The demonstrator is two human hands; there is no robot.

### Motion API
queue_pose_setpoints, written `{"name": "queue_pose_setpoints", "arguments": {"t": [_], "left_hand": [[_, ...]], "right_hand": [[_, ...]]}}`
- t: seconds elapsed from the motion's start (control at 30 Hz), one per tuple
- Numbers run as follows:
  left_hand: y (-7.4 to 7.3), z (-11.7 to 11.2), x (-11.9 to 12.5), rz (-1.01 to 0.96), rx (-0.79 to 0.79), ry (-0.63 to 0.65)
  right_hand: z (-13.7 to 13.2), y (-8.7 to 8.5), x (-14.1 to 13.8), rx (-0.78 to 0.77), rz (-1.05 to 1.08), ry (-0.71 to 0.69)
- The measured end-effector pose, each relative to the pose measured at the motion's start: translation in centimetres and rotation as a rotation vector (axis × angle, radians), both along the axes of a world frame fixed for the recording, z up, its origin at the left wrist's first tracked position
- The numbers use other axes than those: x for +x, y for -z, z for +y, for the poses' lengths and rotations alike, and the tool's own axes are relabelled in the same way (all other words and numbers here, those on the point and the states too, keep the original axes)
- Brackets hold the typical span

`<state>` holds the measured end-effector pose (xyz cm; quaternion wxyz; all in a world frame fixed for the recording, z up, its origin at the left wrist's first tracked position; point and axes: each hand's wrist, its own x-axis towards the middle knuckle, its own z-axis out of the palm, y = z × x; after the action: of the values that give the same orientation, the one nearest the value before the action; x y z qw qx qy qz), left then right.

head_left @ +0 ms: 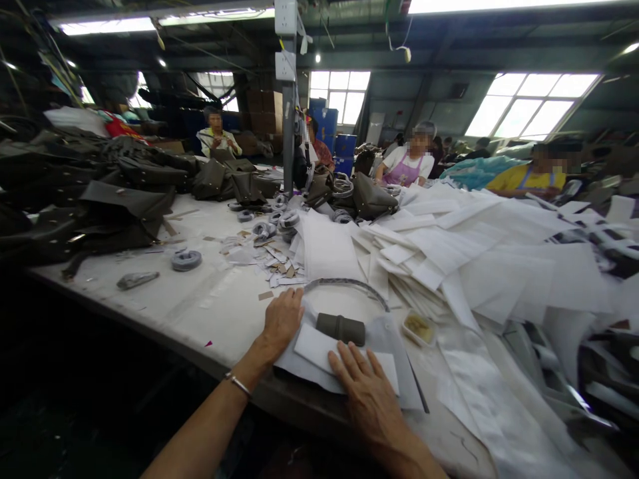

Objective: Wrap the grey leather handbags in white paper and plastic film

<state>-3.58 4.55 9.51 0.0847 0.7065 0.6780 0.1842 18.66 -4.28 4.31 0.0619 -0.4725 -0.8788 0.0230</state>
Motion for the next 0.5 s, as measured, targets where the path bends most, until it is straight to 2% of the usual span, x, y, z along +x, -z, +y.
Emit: {"name": "queue_pose_setpoints", "arguments": {"t": [0.03,0.1,0.13,0.2,0.27,0.37,0.43,0.5], "left_hand": [[-0.5,-0.5,0.5,0.015,0.053,0.061],[-0.8,-1.6,1.6,0.042,0.180,0.266],[-0.4,-2.2,2.2,0.059,0.239,0.389],[1.3,-3.4,3.1,0.100,0.310,0.580],[3.8,-4.4,3.5,0.141,0.317,0.605],[7.0,-5.5,3.1,0.166,0.380,0.536],[7.9,-5.9,2.7,0.170,0.425,0.523],[8.1,-6.1,2.4,0.184,0.448,0.545]], "right_hand": [[0.1,0.0,0.1,0.022,0.005,-0.012],[0.2,-0.1,0.4,0.039,0.018,-0.049],[0.3,-0.2,0.6,0.039,0.022,-0.065],[0.5,-0.4,1.0,0.034,0.027,-0.095],[0.5,-0.6,1.2,0.035,0.036,-0.125],[0.4,-0.5,1.3,0.061,0.062,-0.149],[0.2,-0.3,1.3,0.090,0.079,-0.143],[0.2,-0.1,1.3,0.120,0.089,-0.138]]}}
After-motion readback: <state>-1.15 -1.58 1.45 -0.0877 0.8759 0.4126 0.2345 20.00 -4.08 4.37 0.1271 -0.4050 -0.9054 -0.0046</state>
